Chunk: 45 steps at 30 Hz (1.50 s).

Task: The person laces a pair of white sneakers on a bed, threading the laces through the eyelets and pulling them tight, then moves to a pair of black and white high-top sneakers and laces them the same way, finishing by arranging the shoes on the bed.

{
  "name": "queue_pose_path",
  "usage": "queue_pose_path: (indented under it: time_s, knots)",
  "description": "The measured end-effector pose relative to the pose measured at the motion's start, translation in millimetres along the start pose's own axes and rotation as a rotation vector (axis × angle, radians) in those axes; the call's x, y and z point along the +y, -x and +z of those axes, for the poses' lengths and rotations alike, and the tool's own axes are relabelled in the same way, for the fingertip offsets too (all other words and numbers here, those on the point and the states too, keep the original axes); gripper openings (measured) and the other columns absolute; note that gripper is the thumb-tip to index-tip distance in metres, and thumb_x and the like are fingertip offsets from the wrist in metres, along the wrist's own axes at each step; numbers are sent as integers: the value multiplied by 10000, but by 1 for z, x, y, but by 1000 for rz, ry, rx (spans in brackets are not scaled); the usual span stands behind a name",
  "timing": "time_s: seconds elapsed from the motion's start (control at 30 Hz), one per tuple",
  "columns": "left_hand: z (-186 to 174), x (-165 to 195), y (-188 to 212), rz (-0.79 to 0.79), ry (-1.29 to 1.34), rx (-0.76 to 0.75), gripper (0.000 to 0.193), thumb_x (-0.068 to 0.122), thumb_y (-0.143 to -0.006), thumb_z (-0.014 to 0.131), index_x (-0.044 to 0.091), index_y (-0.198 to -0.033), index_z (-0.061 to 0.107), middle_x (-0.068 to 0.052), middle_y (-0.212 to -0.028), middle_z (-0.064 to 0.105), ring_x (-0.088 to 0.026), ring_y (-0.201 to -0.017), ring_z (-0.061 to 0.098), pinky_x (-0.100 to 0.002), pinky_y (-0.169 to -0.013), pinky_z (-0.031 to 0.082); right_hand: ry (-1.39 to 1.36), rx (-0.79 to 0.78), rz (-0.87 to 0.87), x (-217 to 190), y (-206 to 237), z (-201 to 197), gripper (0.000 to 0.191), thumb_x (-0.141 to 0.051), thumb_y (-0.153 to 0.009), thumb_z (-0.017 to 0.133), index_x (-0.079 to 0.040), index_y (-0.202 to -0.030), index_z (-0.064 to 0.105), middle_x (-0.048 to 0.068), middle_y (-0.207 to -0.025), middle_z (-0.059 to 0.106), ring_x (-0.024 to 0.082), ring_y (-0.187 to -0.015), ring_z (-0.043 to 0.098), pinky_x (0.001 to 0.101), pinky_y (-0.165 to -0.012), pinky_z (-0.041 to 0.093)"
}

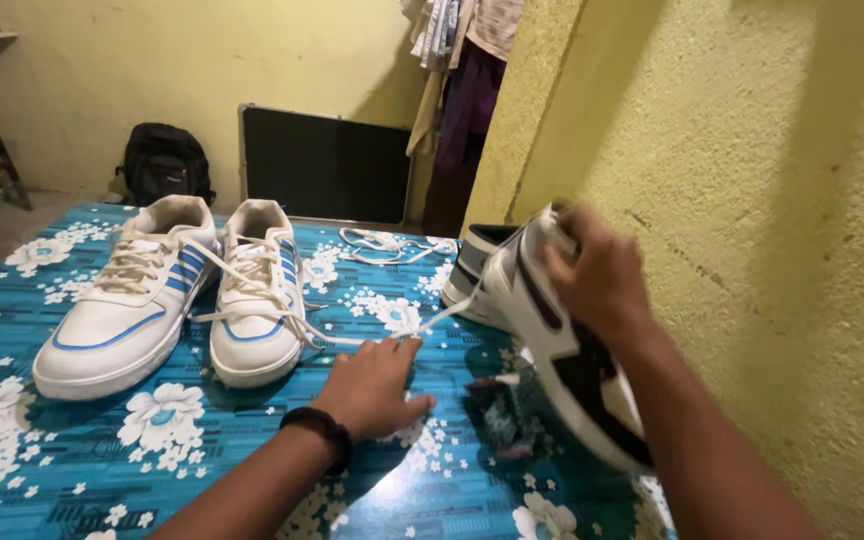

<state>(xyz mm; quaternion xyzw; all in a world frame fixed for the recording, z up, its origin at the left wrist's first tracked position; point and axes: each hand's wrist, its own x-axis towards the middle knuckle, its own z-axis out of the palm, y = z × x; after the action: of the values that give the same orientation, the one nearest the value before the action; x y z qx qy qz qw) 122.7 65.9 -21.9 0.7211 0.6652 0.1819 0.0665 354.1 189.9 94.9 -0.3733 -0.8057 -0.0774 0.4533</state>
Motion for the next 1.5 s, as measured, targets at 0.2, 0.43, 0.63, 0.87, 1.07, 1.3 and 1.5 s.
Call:
queue_pose_path:
  time_s: [0.2,0.43,0.63,0.87,1.07,1.3,1.5]
  knots:
    - [-19,16,0,27,331,178,791,532,-842,668,111,-1476,452,-135,-1322,637,-316,-1267,596,-474,-1040,493,-25,258,-326,-48,-87,-39,185,-31,-950,696,-33,-1135,692,160,-980,757,256,-889,776,349,-790,616]
    - [-53,13,10,47,1059,407,984,593,-845,621,119,-1601,205,-184,-1547,433,-314,-1327,564,-451,-1032,487,-174,367,-307,-118,-120,-22,154,10,-824,676,-77,-912,768,118,-918,777,234,-860,791,337,-809,613]
    - [-75,-36,20,-66,1211,588,1052,589,-809,659,129,-1629,186,-207,-1605,365,-332,-1411,459,-471,-1096,396,-122,102,65,-165,-42,51,96,-97,-816,681,-101,-866,763,169,-885,749,362,-833,733,460,-773,569]
    - [-48,-37,28,-16,948,97,1075,616,-768,721,111,-1589,245,-148,-1563,437,-260,-1443,445,-393,-1151,373,-181,-183,184,-159,-1,104,258,-188,-781,729,-112,-1027,734,168,-943,757,372,-906,718,465,-804,569]
    - [-48,-29,27,-63,764,75,1091,450,-716,788,127,-1605,244,-146,-1436,574,-251,-1335,574,-364,-1107,433,-536,-533,394,-132,-9,87,529,-275,-866,753,-74,-1322,575,149,-855,745,223,-792,712,341,-691,564]
    - [-69,-22,25,-219,447,-88,1011,360,-772,810,120,-1583,256,-193,-1232,667,-296,-1203,661,-380,-1077,486,-869,-270,293,-95,-17,12,412,-40,-882,623,-25,-1293,604,146,-966,809,199,-927,789,343,-814,606]
    - [-63,-20,34,-515,117,60,396,612,-959,594,248,-1097,667,45,-1050,701,-75,-987,732,-244,-902,598,-998,204,346,-62,-4,-51,318,34,-921,625,53,-1238,612,271,-1087,731,310,-996,757,406,-910,606]
